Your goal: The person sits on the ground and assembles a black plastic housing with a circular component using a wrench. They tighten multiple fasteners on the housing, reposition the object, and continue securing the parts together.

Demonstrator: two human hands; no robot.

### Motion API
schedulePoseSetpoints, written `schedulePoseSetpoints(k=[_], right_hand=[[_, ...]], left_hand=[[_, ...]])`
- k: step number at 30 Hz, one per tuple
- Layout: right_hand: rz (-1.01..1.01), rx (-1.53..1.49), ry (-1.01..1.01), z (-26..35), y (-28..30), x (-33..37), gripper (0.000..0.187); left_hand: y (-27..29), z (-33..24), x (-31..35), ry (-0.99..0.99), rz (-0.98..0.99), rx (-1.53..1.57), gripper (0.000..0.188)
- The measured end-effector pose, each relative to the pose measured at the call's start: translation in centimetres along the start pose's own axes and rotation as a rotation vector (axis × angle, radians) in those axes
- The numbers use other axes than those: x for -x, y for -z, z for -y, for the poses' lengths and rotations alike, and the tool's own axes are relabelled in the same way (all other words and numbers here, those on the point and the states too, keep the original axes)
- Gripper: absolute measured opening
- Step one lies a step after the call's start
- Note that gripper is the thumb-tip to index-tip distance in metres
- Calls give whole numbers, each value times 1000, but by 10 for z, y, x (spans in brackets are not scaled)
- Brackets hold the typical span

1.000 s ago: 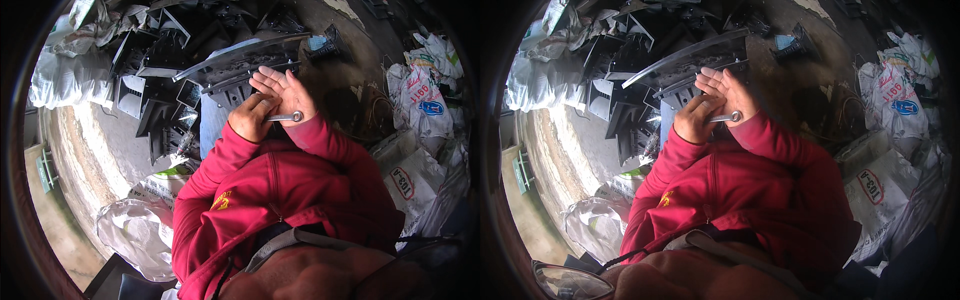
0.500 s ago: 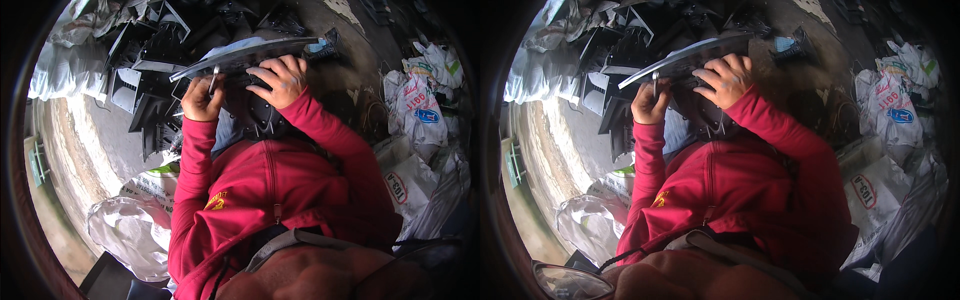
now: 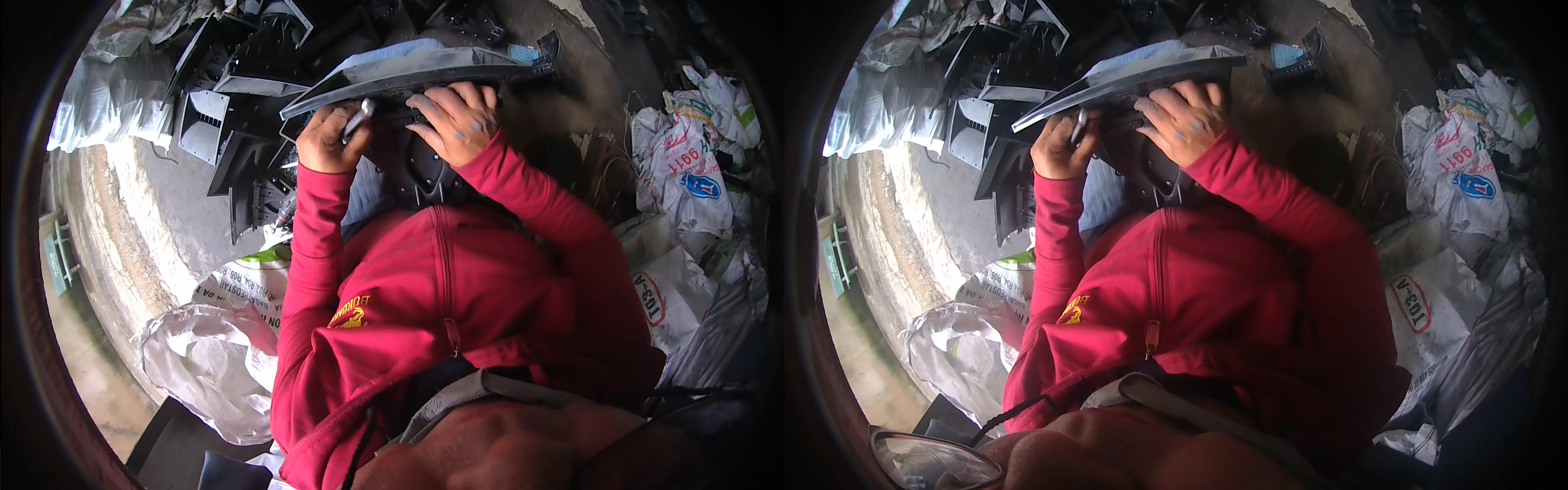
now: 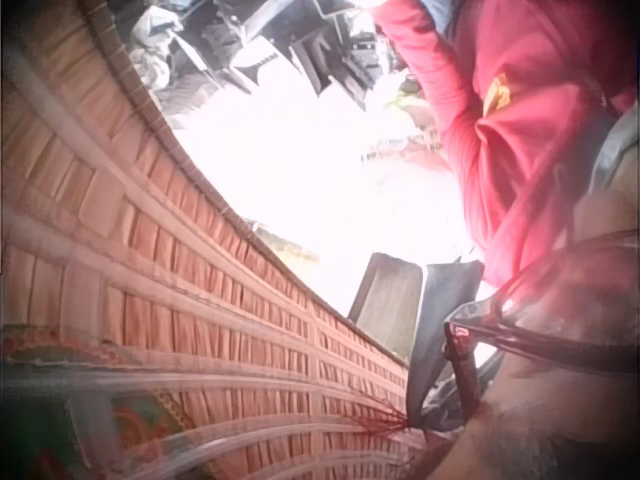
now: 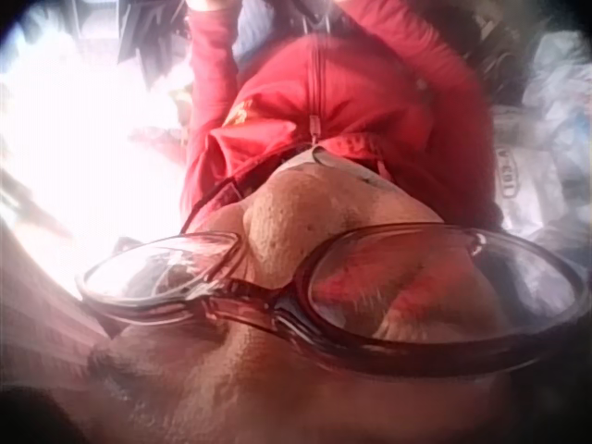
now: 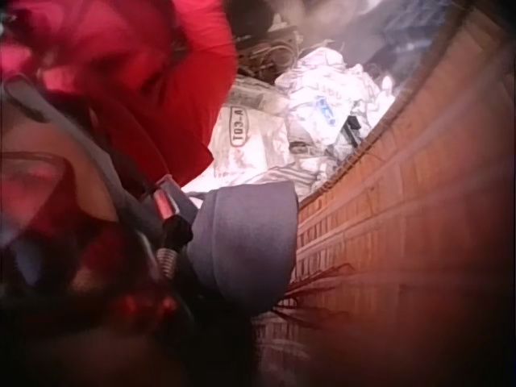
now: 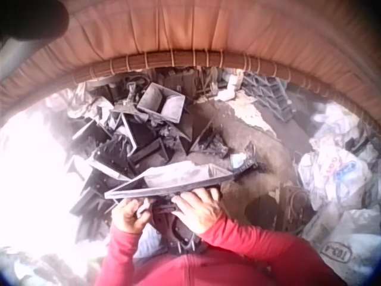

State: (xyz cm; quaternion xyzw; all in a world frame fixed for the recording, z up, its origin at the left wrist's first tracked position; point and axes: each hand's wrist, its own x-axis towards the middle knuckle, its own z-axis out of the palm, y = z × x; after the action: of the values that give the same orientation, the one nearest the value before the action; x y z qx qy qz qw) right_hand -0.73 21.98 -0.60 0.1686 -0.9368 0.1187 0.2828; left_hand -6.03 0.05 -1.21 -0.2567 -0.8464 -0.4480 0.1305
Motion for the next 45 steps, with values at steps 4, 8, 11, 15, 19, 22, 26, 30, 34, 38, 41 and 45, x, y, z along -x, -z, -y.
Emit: schedulePoseSetpoints(k=[4,8,11,15,19,22,26,30,34,38,41,45], right_hand=[[-28,-3,-6,4,-4,10,40],[-53,4,-18,6,-7,14,39],[-91,27,-33,2,-12,10,38],[-50,8,-47,2,-5,11,39],[-76,-76,-30,-4,0,11,38],[-56,-66,-53,4,1,9,36],[-23,3,-86,6,-1,12,37],[-75,26,-27,-1,-8,13,39],[-133,-184,-72,22,32,9,49],[29,-969,-368,33,26,40,44],[180,-1080,-550,31,25,52,36],[332,-1456,-842,17,29,50,30]], left_hand=[[4,-1,6,13,66,47,25],[-1,-2,12,-6,-24,91,23],[-5,-2,3,-29,-47,46,21],[-4,1,1,-75,4,70,22],[1,-8,0,-39,20,134,21],[1,-5,1,-38,22,130,19],[1,-7,3,-23,31,111,19],[-4,-16,2,-38,14,220,17],[-20,-36,26,52,8,506,14],[-17,-56,31,279,187,934,11],[-16,-66,38,486,233,949,15],[-5,-74,49,675,220,764,33]])
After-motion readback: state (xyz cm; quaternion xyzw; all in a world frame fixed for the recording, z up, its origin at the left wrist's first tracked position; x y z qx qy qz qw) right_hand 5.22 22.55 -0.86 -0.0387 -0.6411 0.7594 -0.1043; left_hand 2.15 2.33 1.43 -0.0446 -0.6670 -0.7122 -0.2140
